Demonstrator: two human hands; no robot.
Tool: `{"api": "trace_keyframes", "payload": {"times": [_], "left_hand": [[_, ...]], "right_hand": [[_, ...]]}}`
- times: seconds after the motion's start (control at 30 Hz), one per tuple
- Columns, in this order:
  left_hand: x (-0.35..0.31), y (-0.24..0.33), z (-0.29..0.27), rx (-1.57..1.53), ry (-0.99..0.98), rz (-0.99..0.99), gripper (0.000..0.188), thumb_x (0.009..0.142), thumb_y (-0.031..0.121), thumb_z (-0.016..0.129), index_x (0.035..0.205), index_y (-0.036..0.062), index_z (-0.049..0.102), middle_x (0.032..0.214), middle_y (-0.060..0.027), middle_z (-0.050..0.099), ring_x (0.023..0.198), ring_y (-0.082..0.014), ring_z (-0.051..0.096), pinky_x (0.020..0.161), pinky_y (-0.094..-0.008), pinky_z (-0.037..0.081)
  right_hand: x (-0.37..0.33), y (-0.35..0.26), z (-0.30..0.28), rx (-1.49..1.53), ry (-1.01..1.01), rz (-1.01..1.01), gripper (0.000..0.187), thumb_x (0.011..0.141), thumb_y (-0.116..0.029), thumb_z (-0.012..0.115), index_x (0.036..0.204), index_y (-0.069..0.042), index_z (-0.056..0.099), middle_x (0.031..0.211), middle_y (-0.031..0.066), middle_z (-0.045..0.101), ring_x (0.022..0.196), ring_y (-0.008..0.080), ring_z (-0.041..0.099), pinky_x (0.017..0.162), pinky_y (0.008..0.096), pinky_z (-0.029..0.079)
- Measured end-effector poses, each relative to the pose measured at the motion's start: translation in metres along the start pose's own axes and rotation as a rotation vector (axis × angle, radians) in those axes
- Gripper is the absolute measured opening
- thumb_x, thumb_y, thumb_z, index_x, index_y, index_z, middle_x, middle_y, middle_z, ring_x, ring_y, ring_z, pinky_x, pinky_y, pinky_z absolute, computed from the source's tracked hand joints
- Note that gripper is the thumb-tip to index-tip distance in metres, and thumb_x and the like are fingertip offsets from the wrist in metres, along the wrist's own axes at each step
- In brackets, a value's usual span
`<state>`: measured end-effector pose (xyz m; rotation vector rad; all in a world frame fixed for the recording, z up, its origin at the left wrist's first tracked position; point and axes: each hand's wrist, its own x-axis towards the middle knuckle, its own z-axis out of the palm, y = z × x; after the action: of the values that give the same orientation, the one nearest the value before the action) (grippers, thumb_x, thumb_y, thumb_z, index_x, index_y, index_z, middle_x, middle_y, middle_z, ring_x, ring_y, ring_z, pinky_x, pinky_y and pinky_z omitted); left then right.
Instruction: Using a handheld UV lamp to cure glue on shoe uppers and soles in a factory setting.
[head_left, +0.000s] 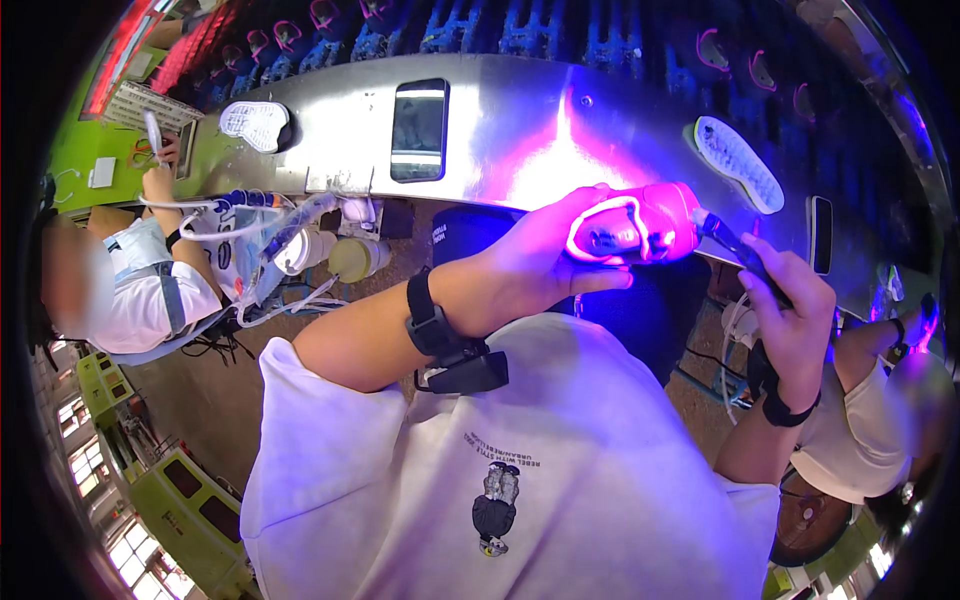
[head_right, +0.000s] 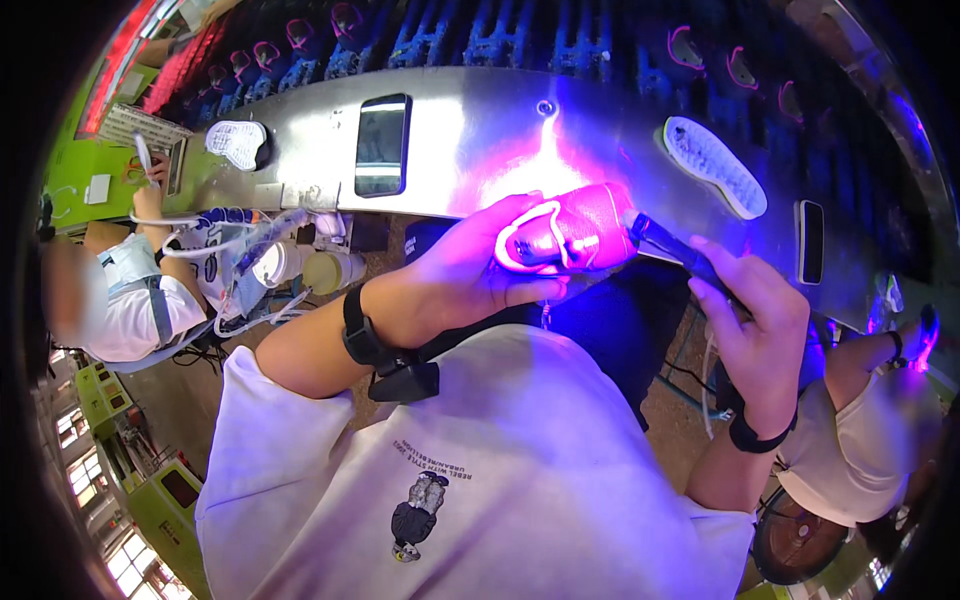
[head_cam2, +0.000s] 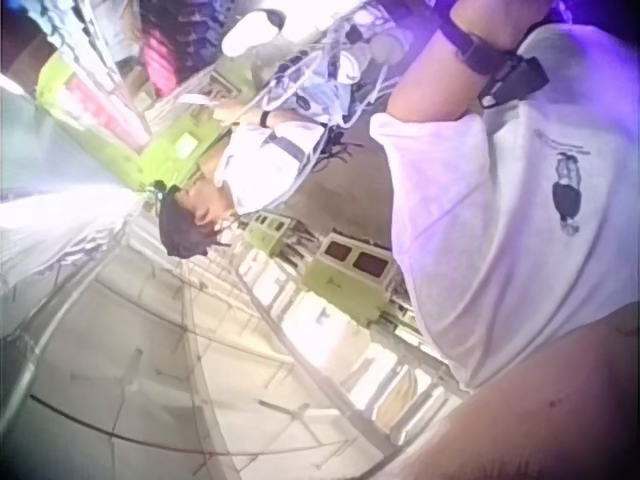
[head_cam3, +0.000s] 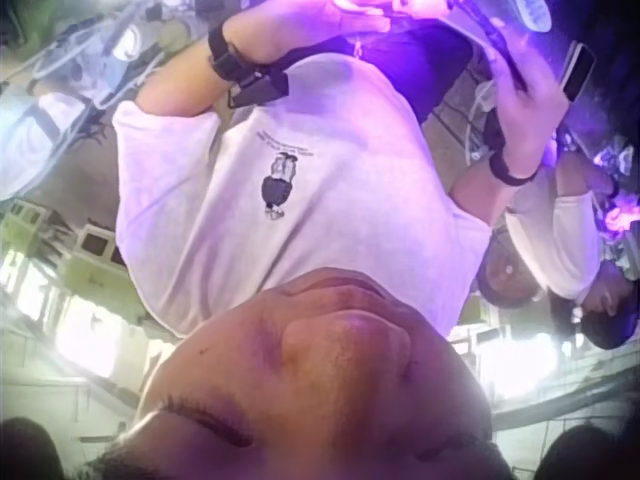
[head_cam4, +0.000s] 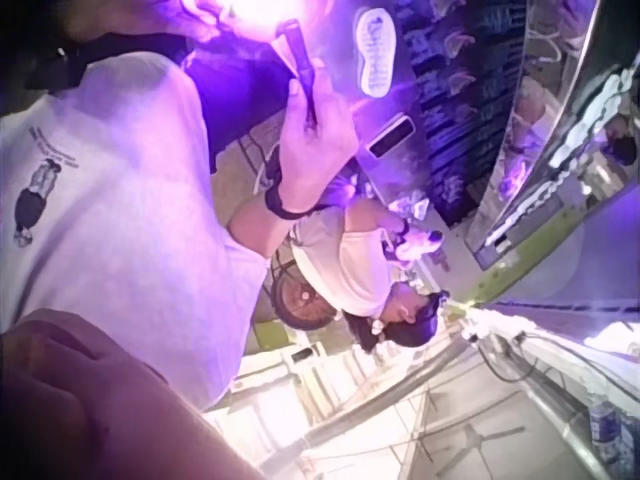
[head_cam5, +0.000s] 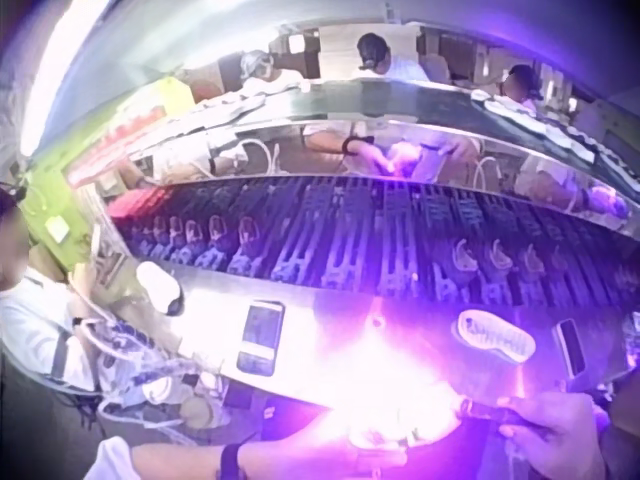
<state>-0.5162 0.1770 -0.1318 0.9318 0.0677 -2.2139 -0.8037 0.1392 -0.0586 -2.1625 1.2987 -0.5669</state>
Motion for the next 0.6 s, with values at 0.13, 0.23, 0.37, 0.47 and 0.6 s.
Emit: {"api": "trace_keyframes", "payload": {"times": [0.13,0.23,0.37,0.47,0.6], "left_hand": [[-0.006,-0.005,-0.003,-0.075,-0.009,-0.010,0.048,0.103,0.041,0.056,0.135,0.0046,0.053,0.121,-0.0187,0.066,0.104,-0.0332,0.071,0.084,-0.0374,0.066],[-0.007,0.001,-0.008,-0.378,-0.060,-0.247,0.054,0.101,0.043,0.057,0.133,-0.0013,0.052,0.111,-0.0283,0.068,0.088,-0.0357,0.075,0.073,-0.0350,0.068],[-0.006,-0.003,-0.017,-0.506,-0.232,-0.317,0.056,0.102,0.042,0.053,0.134,-0.0047,0.050,0.108,-0.0342,0.066,0.087,-0.0371,0.075,0.072,-0.0344,0.068],[-0.006,-0.007,-0.012,-0.603,-0.271,-0.422,0.065,0.102,0.045,0.052,0.137,-0.0091,0.046,0.113,-0.0383,0.063,0.089,-0.0390,0.074,0.071,-0.0339,0.068],[-0.006,-0.014,-0.010,-0.685,-0.375,-0.491,0.071,0.102,0.050,0.050,0.139,-0.0099,0.043,0.115,-0.0379,0.062,0.088,-0.0368,0.074,0.073,-0.0333,0.067]], "right_hand": [[0.003,-0.006,0.006,0.020,0.004,0.007,0.039,0.082,0.001,0.075,0.120,-0.005,0.073,0.074,0.0051,0.056,0.065,0.0135,0.052,0.061,0.0271,0.041],[0.004,-0.002,0.016,0.061,0.040,-0.048,0.039,0.081,0.001,0.076,0.119,-0.003,0.073,0.074,0.0043,0.055,0.064,0.0121,0.050,0.060,0.0262,0.040],[0.001,0.007,0.027,0.131,0.044,-0.032,0.041,0.081,0.002,0.079,0.121,-0.003,0.073,0.076,0.0026,0.056,0.066,0.0096,0.049,0.061,0.0240,0.039],[-0.001,0.007,0.039,0.210,0.120,-0.033,0.042,0.079,0.004,0.079,0.121,-0.003,0.074,0.078,0.0012,0.058,0.066,0.0090,0.049,0.060,0.0230,0.038],[-0.012,0.016,0.049,0.153,0.135,-0.022,0.043,0.078,0.004,0.080,0.120,-0.003,0.074,0.082,0.0031,0.063,0.068,0.0108,0.055,0.062,0.0245,0.044]]}}
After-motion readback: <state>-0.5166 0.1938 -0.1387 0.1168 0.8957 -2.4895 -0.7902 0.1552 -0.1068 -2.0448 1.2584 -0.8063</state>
